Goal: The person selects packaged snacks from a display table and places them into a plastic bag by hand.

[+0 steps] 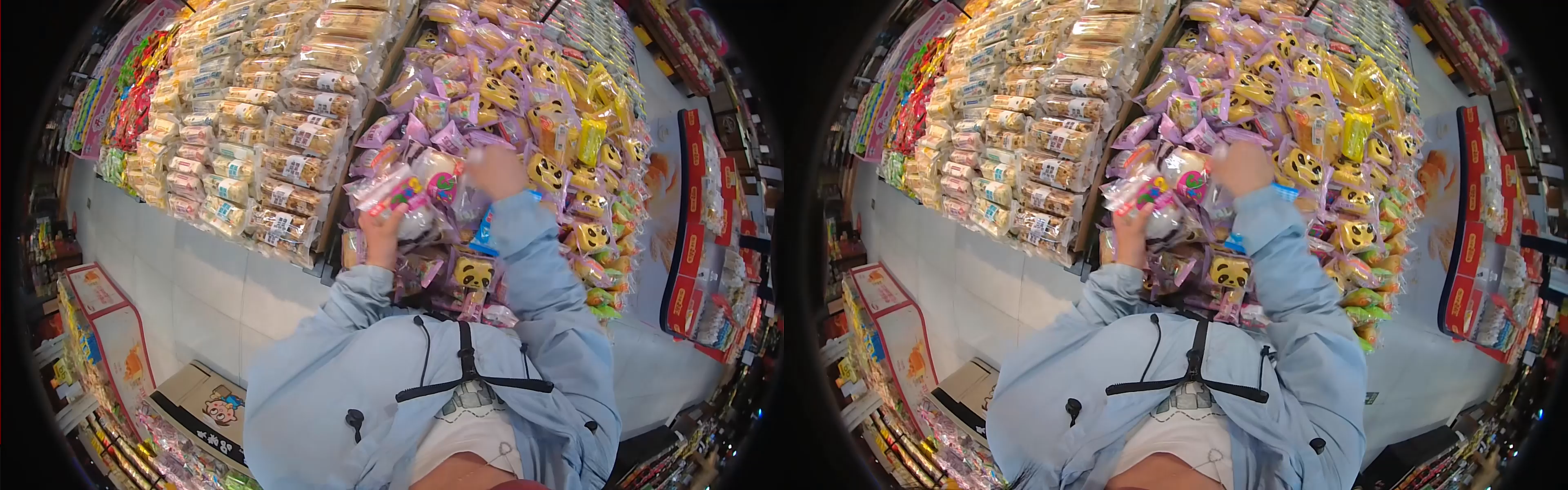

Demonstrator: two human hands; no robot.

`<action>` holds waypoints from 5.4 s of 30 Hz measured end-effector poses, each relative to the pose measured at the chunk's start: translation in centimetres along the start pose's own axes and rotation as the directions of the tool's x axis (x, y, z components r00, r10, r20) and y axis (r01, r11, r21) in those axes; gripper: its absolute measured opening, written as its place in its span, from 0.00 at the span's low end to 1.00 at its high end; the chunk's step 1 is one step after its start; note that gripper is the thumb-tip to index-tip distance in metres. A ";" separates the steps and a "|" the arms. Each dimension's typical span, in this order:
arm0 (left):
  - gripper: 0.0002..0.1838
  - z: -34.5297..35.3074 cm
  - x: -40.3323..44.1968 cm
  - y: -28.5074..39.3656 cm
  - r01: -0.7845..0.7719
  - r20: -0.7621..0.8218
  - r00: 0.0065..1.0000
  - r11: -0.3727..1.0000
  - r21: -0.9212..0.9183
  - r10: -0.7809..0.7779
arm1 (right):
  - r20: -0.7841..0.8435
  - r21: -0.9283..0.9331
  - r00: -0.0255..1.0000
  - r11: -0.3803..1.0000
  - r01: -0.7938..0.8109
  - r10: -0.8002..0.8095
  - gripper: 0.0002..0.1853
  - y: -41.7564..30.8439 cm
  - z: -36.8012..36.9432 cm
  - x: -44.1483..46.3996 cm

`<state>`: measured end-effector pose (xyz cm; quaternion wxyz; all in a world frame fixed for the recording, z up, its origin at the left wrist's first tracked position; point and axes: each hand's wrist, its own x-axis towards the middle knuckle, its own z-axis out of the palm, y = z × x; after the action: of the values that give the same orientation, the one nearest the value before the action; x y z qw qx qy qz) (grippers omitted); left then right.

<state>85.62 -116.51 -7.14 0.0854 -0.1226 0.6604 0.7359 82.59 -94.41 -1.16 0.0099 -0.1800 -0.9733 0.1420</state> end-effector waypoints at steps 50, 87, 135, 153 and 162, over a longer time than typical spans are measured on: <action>0.22 -2.4 -13.6 11.7 -0.001 0.221 0.945 0.679 -0.734 0.240 | 0.088 0.995 0.920 0.079 -0.062 -0.381 0.29 -6.6 -7.7 -19.3; 0.19 -28.4 14.9 17.0 -0.086 0.266 0.936 0.885 -0.457 0.229 | -0.040 0.814 0.998 0.581 0.004 0.049 0.17 -19.2 5.6 8.6; 0.22 -4.8 -0.3 -1.1 0.339 0.339 0.905 0.919 -0.203 -0.258 | 0.116 0.643 0.985 0.746 -0.174 0.130 0.31 -0.9 9.5 -13.0; 0.29 -6.6 3.1 1.8 0.158 0.554 0.833 0.965 -0.208 -0.016 | 0.209 0.843 0.970 0.479 -0.244 0.126 0.32 -4.0 10.7 -12.9; 0.16 -7.1 4.8 0.9 0.117 0.507 0.861 0.988 -0.105 -0.048 | 0.106 0.780 0.972 0.588 -0.213 0.211 0.37 -5.7 15.5 -14.2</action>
<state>81.30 -123.80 -8.41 0.2776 0.0398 0.5594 0.7800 92.77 -108.76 -13.95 0.0695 -0.2715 -0.7838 0.5542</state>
